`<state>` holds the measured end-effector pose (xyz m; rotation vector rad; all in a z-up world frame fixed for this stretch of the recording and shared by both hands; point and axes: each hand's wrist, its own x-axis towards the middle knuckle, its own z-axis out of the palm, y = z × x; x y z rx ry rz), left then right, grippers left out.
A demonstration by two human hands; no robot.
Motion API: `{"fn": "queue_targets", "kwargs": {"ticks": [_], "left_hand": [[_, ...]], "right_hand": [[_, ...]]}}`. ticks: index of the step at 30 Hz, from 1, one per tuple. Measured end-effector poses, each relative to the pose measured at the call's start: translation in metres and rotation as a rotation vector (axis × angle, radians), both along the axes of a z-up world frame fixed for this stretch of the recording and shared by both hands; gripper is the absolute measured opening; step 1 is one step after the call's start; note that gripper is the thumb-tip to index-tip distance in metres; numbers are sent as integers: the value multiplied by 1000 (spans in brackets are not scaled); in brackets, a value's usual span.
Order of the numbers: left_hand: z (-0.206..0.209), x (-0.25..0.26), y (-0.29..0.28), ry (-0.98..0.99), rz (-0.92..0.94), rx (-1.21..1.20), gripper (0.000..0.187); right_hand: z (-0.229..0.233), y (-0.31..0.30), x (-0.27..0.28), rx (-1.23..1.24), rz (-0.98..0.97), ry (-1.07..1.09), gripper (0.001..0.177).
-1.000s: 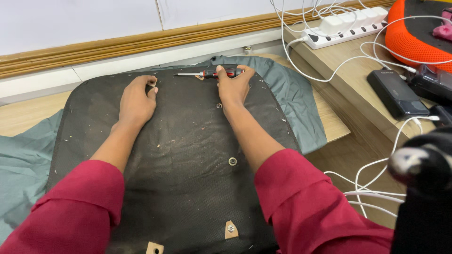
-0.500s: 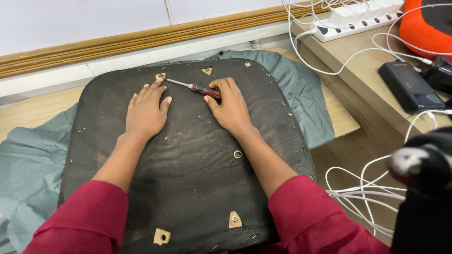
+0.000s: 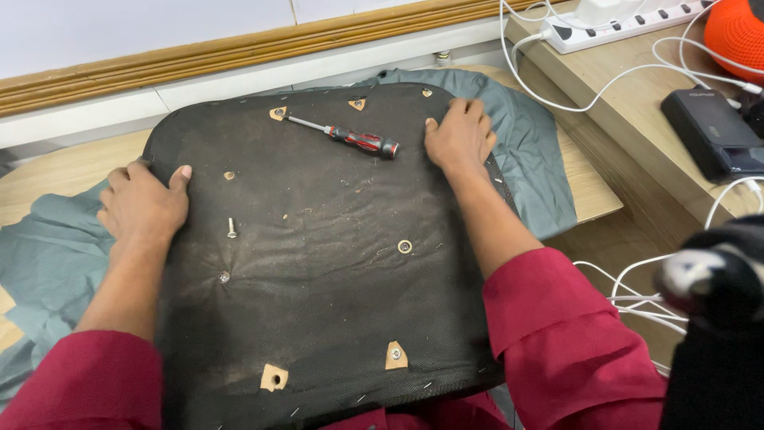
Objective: The person uses a screwdriver to tighten screws into a black fabric-covered furniture base. They rotate the base to access different screw locations and continue fastening them.
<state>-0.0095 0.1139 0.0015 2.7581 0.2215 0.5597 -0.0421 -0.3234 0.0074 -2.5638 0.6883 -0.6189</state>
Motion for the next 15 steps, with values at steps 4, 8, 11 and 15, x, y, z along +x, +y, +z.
{"fn": "queue_targets", "kwargs": {"ticks": [4,8,11,15], "left_hand": [[4,3,7,145,87,-121,72],[17,21,3,189,147,-184,78],[16,35,-2,97,72,-184,82],[18,67,-26,74,-9,-220,78]], "right_hand": [[14,-11,-1,164,-91,212,79],[33,-13,-8,218,-123,299,78],[41,-16,-13,265,-235,317,74],[36,-28,-33,307,-358,295,71]]}}
